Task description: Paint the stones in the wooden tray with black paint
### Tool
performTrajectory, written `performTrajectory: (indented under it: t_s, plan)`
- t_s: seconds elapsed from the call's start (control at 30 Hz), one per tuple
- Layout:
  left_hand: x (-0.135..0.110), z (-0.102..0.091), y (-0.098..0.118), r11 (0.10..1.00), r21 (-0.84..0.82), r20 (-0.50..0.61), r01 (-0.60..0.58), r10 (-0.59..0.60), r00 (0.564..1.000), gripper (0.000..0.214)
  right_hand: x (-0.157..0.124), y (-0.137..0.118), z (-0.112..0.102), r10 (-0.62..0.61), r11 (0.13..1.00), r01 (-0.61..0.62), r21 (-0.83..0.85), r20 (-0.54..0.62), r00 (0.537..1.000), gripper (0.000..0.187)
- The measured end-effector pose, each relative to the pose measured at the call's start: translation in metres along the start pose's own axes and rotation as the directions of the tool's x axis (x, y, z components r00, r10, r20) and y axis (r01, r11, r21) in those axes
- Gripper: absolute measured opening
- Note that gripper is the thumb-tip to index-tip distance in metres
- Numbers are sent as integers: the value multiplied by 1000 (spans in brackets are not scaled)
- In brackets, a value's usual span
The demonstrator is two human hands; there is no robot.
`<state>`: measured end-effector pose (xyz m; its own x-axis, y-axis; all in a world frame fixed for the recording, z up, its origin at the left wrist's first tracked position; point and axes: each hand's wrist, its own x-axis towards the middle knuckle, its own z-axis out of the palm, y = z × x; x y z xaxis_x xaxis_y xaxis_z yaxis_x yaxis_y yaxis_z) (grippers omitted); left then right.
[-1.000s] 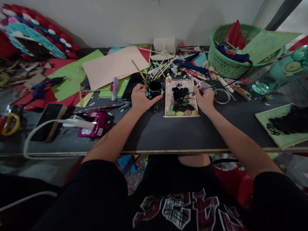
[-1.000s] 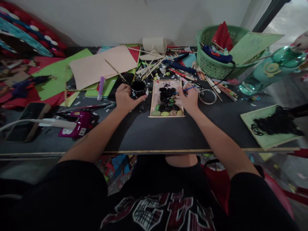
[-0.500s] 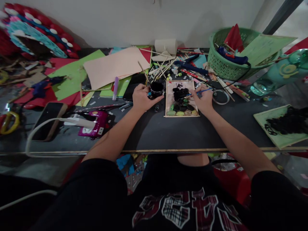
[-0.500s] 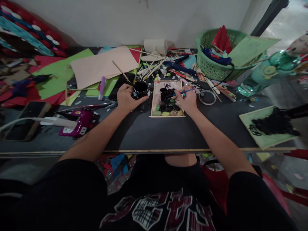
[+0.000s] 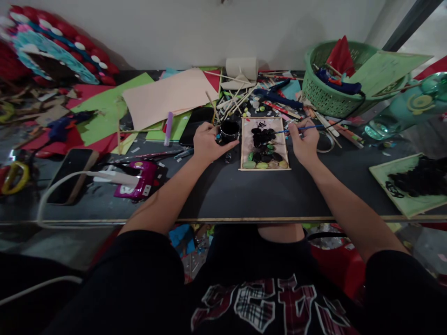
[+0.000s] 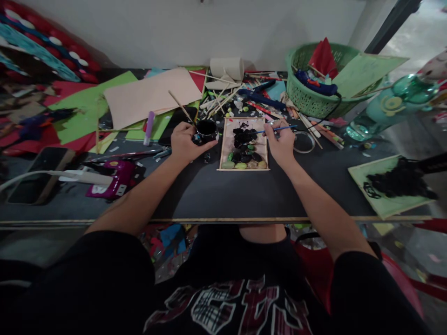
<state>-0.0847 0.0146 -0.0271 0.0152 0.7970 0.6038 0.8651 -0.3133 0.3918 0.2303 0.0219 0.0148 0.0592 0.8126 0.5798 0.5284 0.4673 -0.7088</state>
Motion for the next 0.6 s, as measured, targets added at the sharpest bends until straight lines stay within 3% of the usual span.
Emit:
performTrajectory:
  t_s: [0.13, 0.27, 0.37, 0.47, 0.6]
  plan:
    - [0, -1, 1, 1000, 2, 48, 14, -14, 999, 64, 3, -1, -10, -40, 993, 38, -114, -12, 999, 54]
    - [-1, -1, 0, 999, 37, 42, -22, 20, 999, 65, 6, 1, -13, 43, 996, -44, -78, -13, 999, 54]
    - [-1, -1, 0, 998, 53, 38, -33, 31, 999, 64, 8, 5, -11, 27, 993, -24, -116, 26, 999, 55]
    - [-2, -2, 0, 998, 60, 41, -36, 33, 999, 61, 9, 7, -10, 45, 994, -49, -100, -38, 998, 53]
    - [-5, -4, -2, 991, 49, 45, -127, 125, 991, 60, 8, 8, -9, 54, 998, -53, -33, 21, 998, 53]
